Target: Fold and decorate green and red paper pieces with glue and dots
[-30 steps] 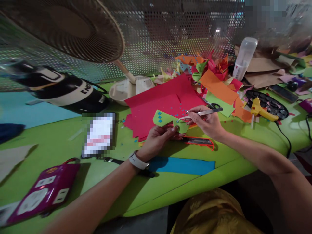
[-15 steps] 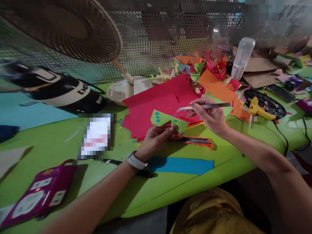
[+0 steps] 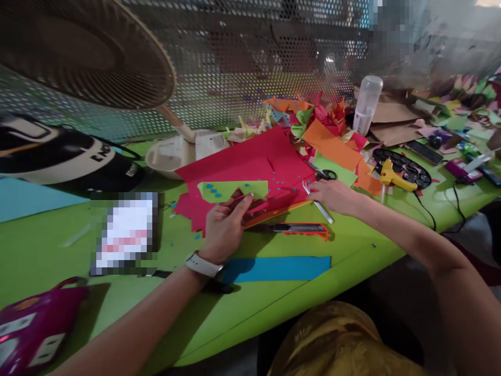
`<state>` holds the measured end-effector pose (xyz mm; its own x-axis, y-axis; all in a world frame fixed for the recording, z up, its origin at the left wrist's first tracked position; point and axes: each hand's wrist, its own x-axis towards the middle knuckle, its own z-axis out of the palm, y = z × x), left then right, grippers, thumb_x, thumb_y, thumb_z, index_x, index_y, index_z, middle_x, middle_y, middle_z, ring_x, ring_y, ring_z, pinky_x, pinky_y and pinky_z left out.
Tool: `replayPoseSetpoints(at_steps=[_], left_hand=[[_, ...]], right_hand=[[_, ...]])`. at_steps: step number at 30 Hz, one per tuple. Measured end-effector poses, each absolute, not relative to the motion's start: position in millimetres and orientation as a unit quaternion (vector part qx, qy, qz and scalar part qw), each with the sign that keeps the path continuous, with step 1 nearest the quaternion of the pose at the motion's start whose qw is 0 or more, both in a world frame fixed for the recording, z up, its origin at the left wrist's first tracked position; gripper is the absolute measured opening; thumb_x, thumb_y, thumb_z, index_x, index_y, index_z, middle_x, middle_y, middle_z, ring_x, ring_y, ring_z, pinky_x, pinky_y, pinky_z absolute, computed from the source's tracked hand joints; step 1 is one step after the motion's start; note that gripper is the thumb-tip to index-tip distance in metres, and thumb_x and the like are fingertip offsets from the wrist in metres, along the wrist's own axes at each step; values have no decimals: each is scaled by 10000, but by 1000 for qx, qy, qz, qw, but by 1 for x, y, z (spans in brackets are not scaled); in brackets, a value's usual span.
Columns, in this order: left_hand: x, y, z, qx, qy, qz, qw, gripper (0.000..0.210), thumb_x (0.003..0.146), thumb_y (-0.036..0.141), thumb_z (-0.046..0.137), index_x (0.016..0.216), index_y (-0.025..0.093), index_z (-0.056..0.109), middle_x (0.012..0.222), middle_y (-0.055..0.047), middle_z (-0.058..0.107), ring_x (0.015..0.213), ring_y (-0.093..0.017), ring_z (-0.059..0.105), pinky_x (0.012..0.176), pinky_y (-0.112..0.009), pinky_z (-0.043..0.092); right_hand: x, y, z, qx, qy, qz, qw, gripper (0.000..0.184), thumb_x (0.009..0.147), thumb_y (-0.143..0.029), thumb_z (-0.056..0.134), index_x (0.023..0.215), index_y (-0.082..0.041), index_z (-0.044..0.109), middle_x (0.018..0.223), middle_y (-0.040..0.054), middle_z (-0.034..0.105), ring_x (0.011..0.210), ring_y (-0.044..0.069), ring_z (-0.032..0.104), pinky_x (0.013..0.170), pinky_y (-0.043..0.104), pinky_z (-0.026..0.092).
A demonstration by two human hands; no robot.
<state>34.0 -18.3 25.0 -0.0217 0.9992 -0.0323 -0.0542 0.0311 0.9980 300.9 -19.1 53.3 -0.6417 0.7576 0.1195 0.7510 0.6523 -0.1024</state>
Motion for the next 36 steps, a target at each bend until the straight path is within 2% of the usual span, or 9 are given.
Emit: replayPoseSetpoints(at_steps=[6,10,14,19,23,26,31,33,36], left_hand=[[31,-17,19,477,507,515,500,294,740,469,757,775,177,731,570,-4,686,692,-202,738,537,-217,577],[31,-15,16,478,512,521,488,249,769,432,728,684,198,709,481,24,609,611,-176,699,472,-204,533],[35,-14,19,464,518,542,472,322,684,408,782,507,193,619,417,32,544,495,-154,628,409,-213,481],[39,-16,26,440,495,565,493,279,587,428,845,656,191,715,561,16,673,529,-162,647,427,-230,508],[39,-16,26,437,481,553,521,315,587,449,860,651,181,707,534,10,659,588,-192,692,484,-249,556],[39,-13,20,410,457,570,546,362,587,451,870,746,165,715,627,-6,710,671,-212,730,598,-284,604],[40,-11,15,407,438,565,568,430,603,451,877,840,135,707,784,-51,764,738,-206,748,691,-297,612],[41,-12,15,411,433,559,575,443,608,469,873,837,127,709,778,-61,765,745,-215,751,688,-301,614],[41,-13,17,407,422,557,588,453,592,477,881,828,132,705,761,-60,763,775,-228,755,705,-310,619]], right_hand=[[375,-51,63,-526,-838,-35,140,467,845,-42,529,1248,-236,662,1283,79,680,1176,232,642,1001,392,520],[442,-75,79,-679,-727,-79,65,415,847,-216,611,1245,-103,645,1285,251,630,1172,328,614,897,403,482],[465,-87,79,-784,-606,-77,-109,454,840,-295,598,1252,-104,606,1226,209,637,1070,327,626,779,369,457],[452,-85,62,-785,-591,-160,-96,440,874,-206,475,1296,-142,578,1200,172,609,1103,303,547,823,355,414],[459,-81,53,-793,-583,-174,3,442,861,-196,473,1275,-117,606,1146,183,607,1093,295,518,909,365,399],[464,-76,54,-809,-531,-161,196,444,819,-202,512,1245,-125,608,1133,173,607,1082,275,525,915,369,411],[428,-61,67,-714,-424,124,543,252,779,-240,601,1020,-176,632,879,69,629,694,155,548,679,313,446],[398,-57,73,-665,-443,253,545,167,750,-285,680,878,-181,649,744,26,600,587,119,499,612,288,431],[347,-54,81,-601,-490,382,503,269,646,-374,796,730,-196,614,700,4,611,584,106,505,554,247,435]])
